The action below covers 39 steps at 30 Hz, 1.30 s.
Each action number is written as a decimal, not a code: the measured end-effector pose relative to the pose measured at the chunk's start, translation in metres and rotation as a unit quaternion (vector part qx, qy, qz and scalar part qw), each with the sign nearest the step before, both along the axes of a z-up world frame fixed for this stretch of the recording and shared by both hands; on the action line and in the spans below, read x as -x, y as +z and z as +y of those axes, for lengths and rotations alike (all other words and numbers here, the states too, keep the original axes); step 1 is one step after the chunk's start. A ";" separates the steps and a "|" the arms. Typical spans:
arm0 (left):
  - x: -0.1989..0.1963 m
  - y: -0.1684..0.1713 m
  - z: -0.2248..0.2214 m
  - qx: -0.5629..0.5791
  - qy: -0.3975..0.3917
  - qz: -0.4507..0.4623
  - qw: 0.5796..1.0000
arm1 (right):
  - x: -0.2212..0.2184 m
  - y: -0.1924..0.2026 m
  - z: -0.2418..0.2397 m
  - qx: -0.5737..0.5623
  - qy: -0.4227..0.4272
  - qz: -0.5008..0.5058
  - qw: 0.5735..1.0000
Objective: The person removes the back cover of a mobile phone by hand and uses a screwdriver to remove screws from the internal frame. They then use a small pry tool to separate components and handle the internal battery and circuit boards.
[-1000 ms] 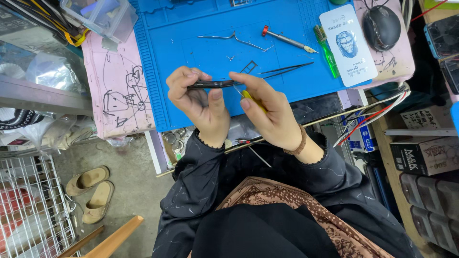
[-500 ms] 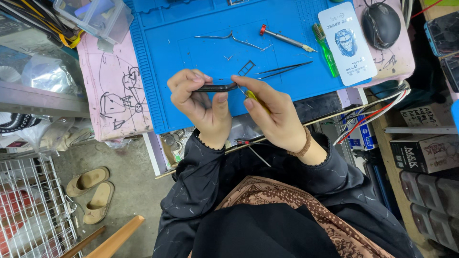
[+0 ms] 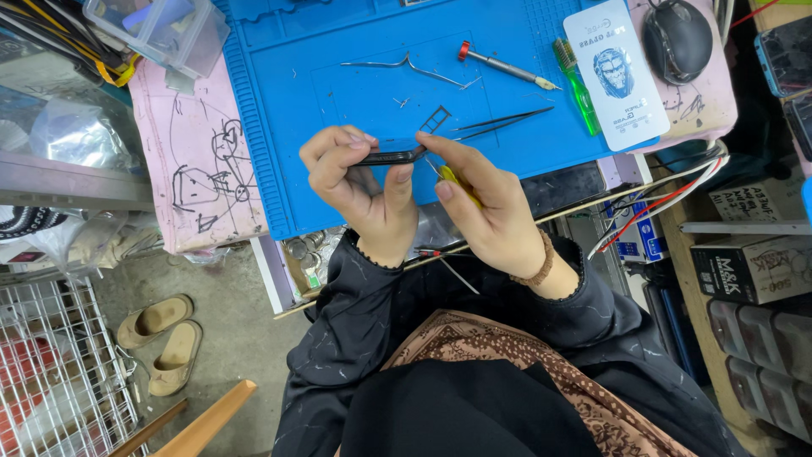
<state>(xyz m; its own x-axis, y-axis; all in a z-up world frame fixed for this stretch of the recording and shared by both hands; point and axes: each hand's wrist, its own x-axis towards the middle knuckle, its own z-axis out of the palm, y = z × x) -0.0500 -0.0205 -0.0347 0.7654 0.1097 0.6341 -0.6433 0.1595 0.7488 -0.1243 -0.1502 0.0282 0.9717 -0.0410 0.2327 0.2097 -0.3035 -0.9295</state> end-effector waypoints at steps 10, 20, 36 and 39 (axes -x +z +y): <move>0.002 0.000 0.002 -0.080 0.023 -0.037 0.996 | 0.001 -0.004 0.012 -0.009 -0.049 -0.044 0.998; 0.002 0.003 -0.002 -0.125 0.048 -0.073 0.988 | 0.003 -0.007 0.014 -0.008 -0.075 -0.061 0.995; -0.005 -0.001 0.002 -0.142 0.019 -0.107 0.984 | 0.003 0.014 -0.014 -0.088 0.035 0.067 0.993; -0.008 -0.001 -0.003 -0.112 0.025 -0.098 0.989 | 0.008 0.017 -0.008 -0.061 0.030 0.049 0.996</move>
